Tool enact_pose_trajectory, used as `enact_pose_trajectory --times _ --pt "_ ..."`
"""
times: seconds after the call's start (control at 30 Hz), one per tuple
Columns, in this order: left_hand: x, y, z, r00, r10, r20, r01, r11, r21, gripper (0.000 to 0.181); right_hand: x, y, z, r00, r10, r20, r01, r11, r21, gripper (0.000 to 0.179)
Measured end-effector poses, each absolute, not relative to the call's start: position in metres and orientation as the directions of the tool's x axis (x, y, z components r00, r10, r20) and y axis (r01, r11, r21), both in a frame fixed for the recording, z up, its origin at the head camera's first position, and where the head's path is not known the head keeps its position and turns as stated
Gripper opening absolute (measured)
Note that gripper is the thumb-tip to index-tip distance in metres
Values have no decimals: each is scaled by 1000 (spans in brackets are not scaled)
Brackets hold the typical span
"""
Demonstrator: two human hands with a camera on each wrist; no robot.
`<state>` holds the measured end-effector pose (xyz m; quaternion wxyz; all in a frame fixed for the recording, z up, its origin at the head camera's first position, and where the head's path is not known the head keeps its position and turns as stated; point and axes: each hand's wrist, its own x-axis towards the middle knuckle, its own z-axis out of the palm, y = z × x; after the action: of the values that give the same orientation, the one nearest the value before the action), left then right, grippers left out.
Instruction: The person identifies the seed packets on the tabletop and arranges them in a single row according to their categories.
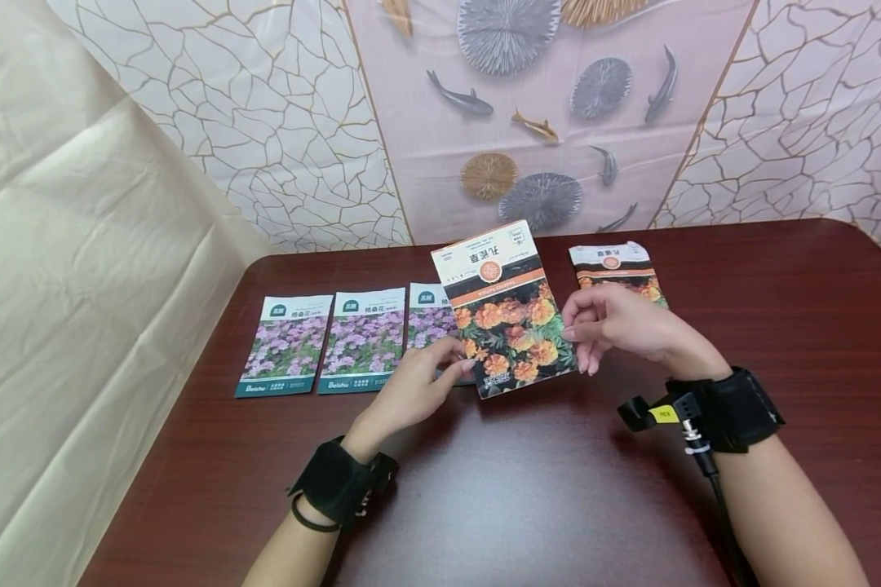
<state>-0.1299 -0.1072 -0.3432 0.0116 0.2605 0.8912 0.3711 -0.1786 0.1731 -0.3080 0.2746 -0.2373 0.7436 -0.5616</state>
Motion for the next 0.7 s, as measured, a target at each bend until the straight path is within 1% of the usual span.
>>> enact_pose_trajectory --times 0.13,0.4,0.53,0.7 --pt "-130 -107 -344 -867 460 191 458 587 667 7 -177 169 -309 -737 -655 -169 -8 258 -966 7" --pt "-129 -106 -344 -872 447 198 455 595 662 6 -175 164 -312 -720 -667 -193 21 258 -966 5" --pt "-129 -105 -344 -875 439 206 455 599 659 5 -175 164 -314 -709 -676 -199 25 258 -966 10" --pt "-129 -105 -344 -875 432 220 460 598 656 4 -176 164 -315 -714 -672 -197 14 267 -964 15"
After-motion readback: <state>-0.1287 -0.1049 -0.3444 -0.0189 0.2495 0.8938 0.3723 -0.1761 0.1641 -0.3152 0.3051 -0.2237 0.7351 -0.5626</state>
